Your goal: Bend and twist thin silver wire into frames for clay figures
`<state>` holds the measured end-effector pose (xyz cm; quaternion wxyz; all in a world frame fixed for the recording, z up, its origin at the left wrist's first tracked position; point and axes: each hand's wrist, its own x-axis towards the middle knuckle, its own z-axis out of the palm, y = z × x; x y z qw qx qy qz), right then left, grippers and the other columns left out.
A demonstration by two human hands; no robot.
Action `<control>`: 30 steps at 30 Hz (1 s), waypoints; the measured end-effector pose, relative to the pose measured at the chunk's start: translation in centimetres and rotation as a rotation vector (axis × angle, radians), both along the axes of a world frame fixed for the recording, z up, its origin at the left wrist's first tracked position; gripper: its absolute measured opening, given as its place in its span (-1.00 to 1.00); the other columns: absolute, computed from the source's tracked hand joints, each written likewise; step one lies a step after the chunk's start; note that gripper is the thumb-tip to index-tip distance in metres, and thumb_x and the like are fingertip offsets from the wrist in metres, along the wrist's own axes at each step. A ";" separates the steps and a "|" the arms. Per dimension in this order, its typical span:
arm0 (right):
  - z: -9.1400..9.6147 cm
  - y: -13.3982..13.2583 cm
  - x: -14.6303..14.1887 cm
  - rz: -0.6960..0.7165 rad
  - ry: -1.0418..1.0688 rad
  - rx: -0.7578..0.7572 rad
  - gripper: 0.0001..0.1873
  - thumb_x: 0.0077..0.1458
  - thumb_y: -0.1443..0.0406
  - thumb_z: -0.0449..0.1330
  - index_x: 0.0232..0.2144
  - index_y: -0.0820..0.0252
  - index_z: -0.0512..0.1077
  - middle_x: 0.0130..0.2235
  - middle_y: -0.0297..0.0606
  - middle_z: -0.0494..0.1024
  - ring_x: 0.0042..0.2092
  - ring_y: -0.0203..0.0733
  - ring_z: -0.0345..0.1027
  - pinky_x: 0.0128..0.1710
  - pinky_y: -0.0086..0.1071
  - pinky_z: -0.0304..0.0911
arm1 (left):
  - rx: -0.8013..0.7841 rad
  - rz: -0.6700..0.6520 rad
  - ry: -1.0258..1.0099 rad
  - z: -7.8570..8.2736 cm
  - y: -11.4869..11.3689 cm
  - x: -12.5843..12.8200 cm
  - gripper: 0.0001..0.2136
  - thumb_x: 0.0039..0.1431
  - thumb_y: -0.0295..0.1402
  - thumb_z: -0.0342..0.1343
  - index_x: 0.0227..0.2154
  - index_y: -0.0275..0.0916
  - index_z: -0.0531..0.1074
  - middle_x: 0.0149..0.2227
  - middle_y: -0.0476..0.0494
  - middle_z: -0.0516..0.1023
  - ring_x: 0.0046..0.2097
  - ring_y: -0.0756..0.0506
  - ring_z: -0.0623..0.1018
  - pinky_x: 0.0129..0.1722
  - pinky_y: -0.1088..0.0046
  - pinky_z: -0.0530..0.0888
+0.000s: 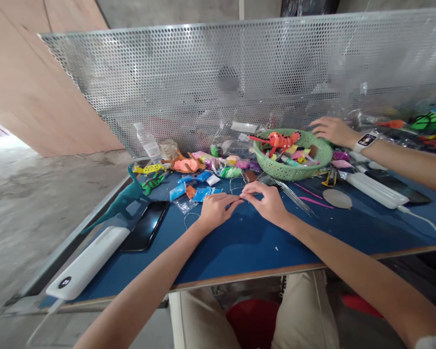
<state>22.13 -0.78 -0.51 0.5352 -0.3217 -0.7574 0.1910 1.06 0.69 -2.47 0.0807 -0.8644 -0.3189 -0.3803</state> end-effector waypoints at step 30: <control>-0.5 0.6 0.2 0.014 -0.026 -0.001 -0.92 0.29 0.26 0.19 -0.25 0.07 0.49 -0.14 -0.25 0.64 -0.16 -0.12 0.59 -0.10 -0.30 0.42 | -0.274 0.001 -0.126 0.7 0.0 0.4 -0.77 0.29 -0.14 0.19 -0.28 -0.17 0.64 -0.35 -0.03 0.69 -0.44 0.01 0.57 -0.40 0.53 0.43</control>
